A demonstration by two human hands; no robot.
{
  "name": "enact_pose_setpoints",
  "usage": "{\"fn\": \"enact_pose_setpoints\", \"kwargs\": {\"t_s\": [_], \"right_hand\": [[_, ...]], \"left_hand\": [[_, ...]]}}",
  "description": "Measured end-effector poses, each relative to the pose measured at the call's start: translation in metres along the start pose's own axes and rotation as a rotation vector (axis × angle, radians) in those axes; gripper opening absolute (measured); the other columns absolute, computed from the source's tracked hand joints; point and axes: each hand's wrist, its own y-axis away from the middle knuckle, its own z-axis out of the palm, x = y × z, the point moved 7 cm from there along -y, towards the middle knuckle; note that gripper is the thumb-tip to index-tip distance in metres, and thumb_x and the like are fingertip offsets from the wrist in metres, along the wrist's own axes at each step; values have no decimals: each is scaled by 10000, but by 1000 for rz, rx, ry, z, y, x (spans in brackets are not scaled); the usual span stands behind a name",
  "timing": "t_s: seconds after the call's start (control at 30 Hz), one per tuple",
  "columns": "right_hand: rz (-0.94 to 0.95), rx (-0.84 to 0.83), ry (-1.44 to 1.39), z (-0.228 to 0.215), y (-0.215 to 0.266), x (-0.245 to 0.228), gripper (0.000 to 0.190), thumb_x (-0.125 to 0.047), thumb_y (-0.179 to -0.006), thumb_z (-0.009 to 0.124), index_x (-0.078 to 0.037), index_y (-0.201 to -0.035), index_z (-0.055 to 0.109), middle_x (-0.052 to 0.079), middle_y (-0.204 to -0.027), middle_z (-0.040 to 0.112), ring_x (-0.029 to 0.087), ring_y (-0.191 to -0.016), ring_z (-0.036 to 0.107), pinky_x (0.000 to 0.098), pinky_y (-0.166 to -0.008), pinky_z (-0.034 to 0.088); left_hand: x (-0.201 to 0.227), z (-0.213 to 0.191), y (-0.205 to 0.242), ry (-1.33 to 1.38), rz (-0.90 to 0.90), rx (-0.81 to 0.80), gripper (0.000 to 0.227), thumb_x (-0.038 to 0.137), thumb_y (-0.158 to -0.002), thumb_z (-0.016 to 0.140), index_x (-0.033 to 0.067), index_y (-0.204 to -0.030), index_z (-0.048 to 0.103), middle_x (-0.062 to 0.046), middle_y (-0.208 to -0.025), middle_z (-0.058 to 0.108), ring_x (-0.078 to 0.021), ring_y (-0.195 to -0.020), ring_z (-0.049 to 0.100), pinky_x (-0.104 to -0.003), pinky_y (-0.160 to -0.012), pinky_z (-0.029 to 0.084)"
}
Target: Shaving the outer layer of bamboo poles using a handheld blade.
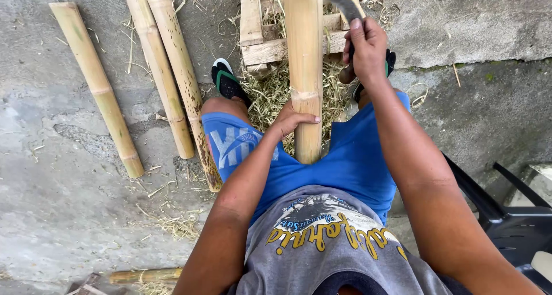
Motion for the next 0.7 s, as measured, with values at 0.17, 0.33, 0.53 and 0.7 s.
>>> {"fn": "enact_pose_setpoints", "kwargs": {"t_s": [0.17,0.33,0.53,0.7], "right_hand": [[-52,-208,287,33,13,-13,332,-294,-1153,549,-36,-944,547,5,-708,562,91,-548,544,269,-487,442],[-236,-228,922,49,25,-30,372,-278,-1124,636,-22,-858,595,58,-592,556,168,-476,499,331,-461,363],[-97,-189,1013,51,-33,-27,326,-323,-1112,609,-98,-877,630,42,-593,590,183,-458,488,432,-424,372],[-789,-98,1056,66,-40,-62,163,-250,-1106,659,-132,-1045,755,61,-756,684,255,-640,648,391,-534,499]], "left_hand": [[81,-7,47,-485,144,280,832,344,-672,906,11,-1336,531,-176,-1223,668,-311,-1111,676,-417,-972,534],[174,-34,60,-866,722,740,450,329,-987,718,45,-1316,601,-107,-1272,607,-295,-1182,591,-453,-1022,479],[222,-77,-45,-863,436,646,204,318,-972,637,131,-1019,705,-53,-1025,664,-226,-929,626,-389,-832,552],[234,-100,-84,-1000,560,743,262,263,-1104,609,114,-898,671,-45,-827,688,-195,-828,689,-383,-777,580]]}}
